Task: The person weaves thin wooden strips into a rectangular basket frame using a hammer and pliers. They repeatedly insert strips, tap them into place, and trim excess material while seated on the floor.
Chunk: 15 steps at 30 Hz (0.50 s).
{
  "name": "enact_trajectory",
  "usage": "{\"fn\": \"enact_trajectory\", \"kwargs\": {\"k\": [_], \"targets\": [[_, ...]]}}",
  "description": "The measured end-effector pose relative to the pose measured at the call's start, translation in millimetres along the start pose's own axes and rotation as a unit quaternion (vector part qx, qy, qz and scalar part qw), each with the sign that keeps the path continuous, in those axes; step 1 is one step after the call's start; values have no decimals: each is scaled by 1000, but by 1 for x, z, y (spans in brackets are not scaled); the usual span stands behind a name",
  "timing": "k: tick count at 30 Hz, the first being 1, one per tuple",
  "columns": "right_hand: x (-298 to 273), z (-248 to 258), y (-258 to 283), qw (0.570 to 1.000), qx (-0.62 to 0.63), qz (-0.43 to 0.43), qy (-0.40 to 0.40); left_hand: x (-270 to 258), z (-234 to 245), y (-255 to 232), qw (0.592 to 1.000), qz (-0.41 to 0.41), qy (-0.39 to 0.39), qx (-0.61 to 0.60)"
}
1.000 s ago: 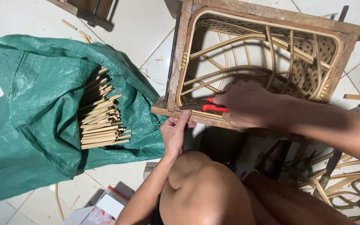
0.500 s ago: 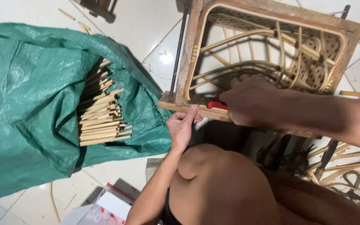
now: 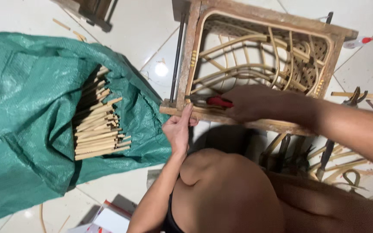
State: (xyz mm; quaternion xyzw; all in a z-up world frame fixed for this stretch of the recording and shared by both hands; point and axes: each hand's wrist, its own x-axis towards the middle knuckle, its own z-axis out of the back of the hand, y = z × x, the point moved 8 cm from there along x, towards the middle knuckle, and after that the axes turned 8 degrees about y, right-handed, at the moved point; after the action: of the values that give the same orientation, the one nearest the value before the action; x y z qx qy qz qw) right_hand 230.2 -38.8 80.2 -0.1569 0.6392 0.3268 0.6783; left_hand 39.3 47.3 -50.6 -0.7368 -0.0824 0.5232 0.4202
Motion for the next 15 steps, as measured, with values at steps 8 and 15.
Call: {"fn": "enact_trajectory", "kwargs": {"k": [8,15], "targets": [[-8,2,21,996,-85,-32,3,-6,-6,-2,1000,-17,8,-10],[-5,-5,12,995,-83,-47,6,0,-4,5,1000,-18,9,-3]]}}
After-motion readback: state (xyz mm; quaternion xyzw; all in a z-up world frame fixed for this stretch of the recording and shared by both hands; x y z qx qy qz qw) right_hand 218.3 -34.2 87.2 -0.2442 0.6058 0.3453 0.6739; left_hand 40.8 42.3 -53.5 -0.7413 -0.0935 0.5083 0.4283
